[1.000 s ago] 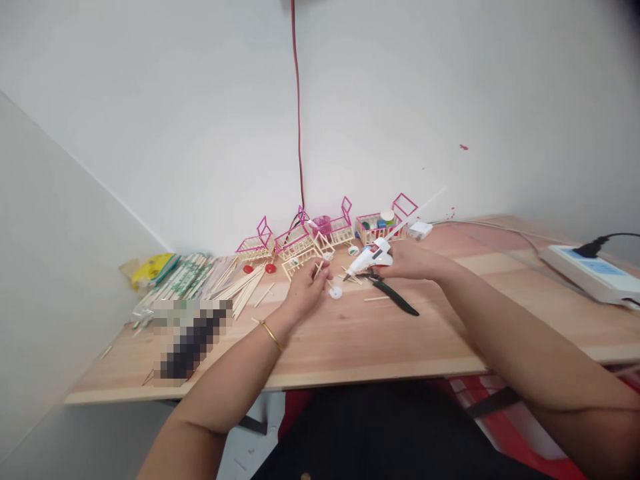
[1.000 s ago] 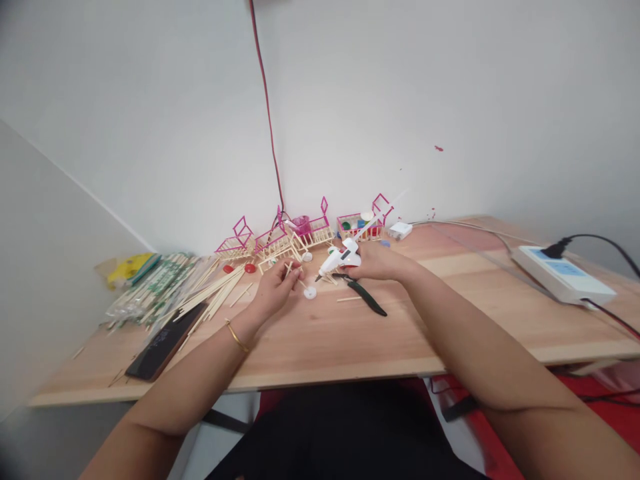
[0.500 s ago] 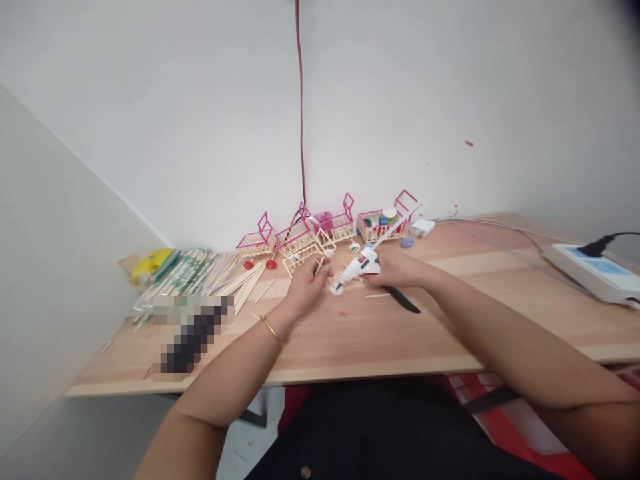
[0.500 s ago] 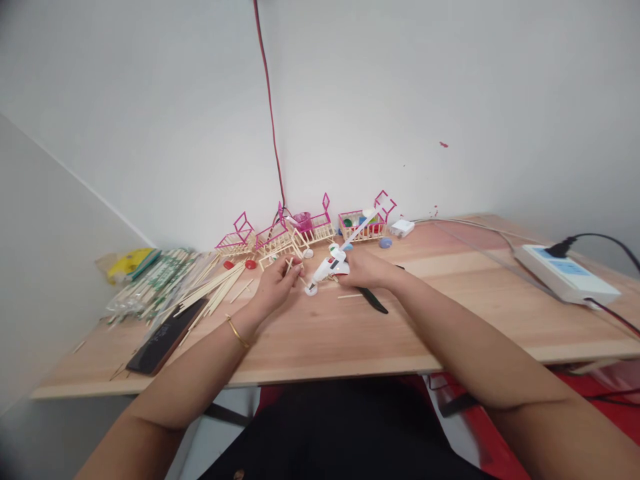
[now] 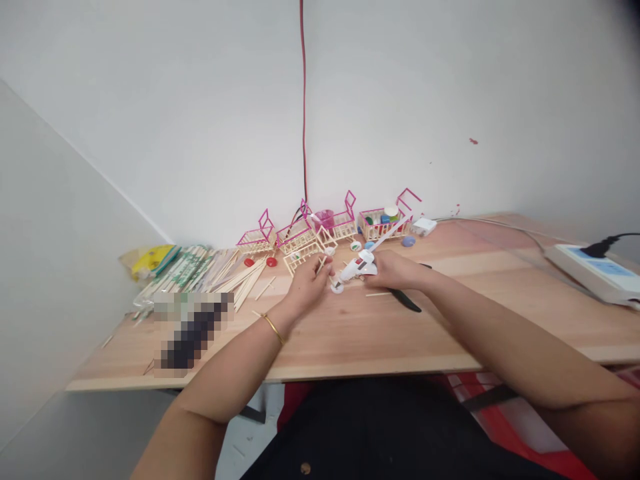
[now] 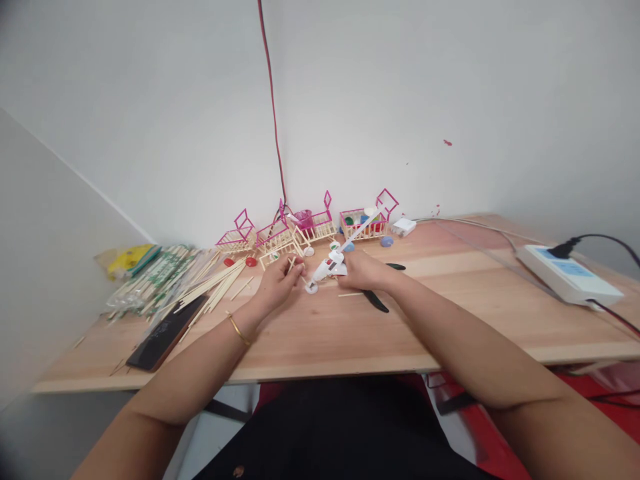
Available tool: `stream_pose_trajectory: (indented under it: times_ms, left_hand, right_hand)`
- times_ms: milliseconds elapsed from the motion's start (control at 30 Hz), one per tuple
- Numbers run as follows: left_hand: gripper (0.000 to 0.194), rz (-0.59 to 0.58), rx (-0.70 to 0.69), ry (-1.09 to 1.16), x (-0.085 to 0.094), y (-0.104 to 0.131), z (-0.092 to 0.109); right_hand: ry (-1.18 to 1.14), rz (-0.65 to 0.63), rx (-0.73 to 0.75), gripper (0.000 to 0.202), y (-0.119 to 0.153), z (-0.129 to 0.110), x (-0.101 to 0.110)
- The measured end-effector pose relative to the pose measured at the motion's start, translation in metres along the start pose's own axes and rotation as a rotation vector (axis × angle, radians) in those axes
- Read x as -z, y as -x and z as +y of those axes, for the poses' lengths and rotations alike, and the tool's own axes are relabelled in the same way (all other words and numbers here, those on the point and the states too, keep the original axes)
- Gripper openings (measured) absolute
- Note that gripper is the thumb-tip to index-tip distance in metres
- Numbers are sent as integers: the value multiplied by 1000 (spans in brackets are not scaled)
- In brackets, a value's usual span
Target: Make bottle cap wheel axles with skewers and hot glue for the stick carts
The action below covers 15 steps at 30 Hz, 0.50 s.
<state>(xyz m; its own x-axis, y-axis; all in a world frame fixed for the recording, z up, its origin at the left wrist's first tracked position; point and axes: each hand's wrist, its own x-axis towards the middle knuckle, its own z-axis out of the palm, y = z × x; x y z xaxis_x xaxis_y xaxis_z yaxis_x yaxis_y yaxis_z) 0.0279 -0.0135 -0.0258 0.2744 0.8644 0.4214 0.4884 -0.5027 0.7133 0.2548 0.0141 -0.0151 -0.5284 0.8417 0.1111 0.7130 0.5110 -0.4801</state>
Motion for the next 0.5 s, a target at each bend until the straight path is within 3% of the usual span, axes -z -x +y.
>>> stream_pose_trajectory:
  times_ms: [500]
  left_hand:
    - [12, 3, -7, -4, 0, 0, -1]
  right_hand:
    - [15, 0, -9, 8, 0, 0, 0]
